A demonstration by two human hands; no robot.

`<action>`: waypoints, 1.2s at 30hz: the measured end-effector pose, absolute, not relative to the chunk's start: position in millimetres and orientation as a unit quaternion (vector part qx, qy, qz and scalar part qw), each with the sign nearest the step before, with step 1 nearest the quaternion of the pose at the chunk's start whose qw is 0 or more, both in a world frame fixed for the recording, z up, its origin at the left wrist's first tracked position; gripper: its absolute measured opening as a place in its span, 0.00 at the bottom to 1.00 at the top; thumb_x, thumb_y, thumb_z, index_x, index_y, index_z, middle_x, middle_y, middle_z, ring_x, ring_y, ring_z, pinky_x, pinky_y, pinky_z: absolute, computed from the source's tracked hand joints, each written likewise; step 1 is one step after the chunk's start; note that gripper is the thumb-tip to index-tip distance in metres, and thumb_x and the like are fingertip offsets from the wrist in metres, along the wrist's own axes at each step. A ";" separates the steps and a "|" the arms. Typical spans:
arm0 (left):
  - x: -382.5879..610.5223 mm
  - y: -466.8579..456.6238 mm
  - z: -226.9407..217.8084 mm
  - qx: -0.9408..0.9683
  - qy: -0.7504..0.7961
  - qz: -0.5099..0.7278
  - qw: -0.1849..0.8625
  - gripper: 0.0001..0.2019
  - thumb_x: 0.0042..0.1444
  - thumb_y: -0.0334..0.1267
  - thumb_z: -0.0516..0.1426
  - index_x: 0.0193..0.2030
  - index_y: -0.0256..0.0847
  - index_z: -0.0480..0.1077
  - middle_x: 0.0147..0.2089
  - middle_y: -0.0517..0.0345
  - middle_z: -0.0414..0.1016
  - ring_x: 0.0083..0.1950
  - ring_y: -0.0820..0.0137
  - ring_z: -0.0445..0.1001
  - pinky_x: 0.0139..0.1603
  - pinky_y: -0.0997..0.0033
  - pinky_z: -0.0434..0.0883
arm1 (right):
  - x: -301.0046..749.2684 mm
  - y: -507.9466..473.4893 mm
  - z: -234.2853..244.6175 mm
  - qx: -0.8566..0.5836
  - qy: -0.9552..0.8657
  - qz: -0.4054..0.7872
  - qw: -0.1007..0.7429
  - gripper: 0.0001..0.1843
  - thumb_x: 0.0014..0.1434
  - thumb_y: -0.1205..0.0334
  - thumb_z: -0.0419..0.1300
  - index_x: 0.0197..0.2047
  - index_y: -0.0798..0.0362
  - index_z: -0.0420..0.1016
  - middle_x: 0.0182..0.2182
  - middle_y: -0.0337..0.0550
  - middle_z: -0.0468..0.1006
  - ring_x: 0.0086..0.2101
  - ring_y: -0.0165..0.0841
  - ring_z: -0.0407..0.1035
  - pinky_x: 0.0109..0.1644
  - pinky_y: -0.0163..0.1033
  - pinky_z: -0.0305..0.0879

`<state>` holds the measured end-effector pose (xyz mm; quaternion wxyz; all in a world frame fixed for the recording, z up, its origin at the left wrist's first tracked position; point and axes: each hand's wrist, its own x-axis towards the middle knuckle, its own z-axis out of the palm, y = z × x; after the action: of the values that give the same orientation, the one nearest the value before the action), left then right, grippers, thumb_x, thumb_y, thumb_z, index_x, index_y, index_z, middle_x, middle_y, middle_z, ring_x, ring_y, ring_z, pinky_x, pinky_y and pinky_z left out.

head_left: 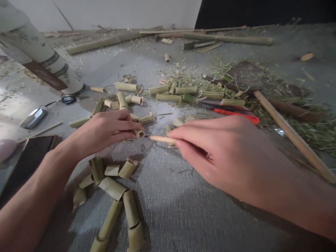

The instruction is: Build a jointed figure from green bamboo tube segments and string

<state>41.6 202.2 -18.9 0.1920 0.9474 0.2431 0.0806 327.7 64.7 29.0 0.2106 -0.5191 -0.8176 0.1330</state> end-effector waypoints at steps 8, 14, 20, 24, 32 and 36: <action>45.2 201.4 -20.0 0.951 0.216 0.116 0.186 0.16 0.77 0.44 0.56 0.58 0.45 0.83 0.42 0.52 0.78 0.41 0.66 0.77 0.43 0.70 0.70 | 314.1 56.8 9.5 -0.460 -0.869 -0.033 0.181 0.14 0.76 0.71 0.54 0.48 0.56 0.82 0.33 0.42 0.79 0.30 0.32 0.70 0.30 0.43 0.57; 45.8 202.6 -20.9 0.956 0.208 0.111 0.176 0.15 0.77 0.41 0.55 0.58 0.42 0.83 0.43 0.52 0.78 0.42 0.67 0.77 0.45 0.72 0.70 | 310.8 62.2 -2.2 -0.425 -0.873 -0.122 0.204 0.14 0.78 0.70 0.54 0.49 0.60 0.82 0.31 0.41 0.78 0.29 0.31 0.70 0.30 0.42 0.58; 44.7 204.9 -24.2 0.960 0.189 0.118 0.172 0.16 0.78 0.43 0.54 0.58 0.42 0.82 0.43 0.52 0.76 0.41 0.68 0.76 0.44 0.72 0.69 | 311.2 66.9 -6.1 -0.393 -0.889 -0.153 0.176 0.14 0.77 0.72 0.54 0.49 0.61 0.82 0.31 0.40 0.78 0.28 0.32 0.69 0.30 0.43 0.58; 45.7 203.4 -25.1 0.962 0.185 0.120 0.160 0.17 0.78 0.44 0.54 0.58 0.41 0.82 0.42 0.52 0.76 0.41 0.66 0.76 0.42 0.70 0.68 | 308.1 71.5 -6.1 -0.384 -0.900 -0.135 0.159 0.12 0.72 0.76 0.55 0.49 0.63 0.81 0.33 0.44 0.78 0.33 0.36 0.71 0.35 0.43 0.63; 49.0 199.3 -25.2 0.967 0.205 0.096 0.115 0.17 0.78 0.44 0.54 0.59 0.42 0.83 0.41 0.53 0.74 0.39 0.66 0.74 0.39 0.68 0.67 | 299.3 65.2 9.7 -0.399 -0.906 -0.103 0.098 0.10 0.67 0.78 0.58 0.42 0.58 0.79 0.32 0.44 0.76 0.34 0.40 0.71 0.37 0.44 0.64; 48.1 200.4 -26.7 0.965 0.203 0.105 0.125 0.18 0.78 0.45 0.53 0.58 0.43 0.83 0.42 0.52 0.75 0.40 0.65 0.75 0.40 0.68 0.68 | 302.2 60.2 6.5 -0.404 -0.904 -0.097 0.104 0.10 0.68 0.78 0.57 0.42 0.58 0.79 0.32 0.44 0.76 0.34 0.39 0.71 0.37 0.45 0.65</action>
<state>48.1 200.4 -26.7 0.1253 0.9655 0.2028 0.1049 302.2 60.2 6.5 0.1035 -0.4040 -0.9037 -0.0965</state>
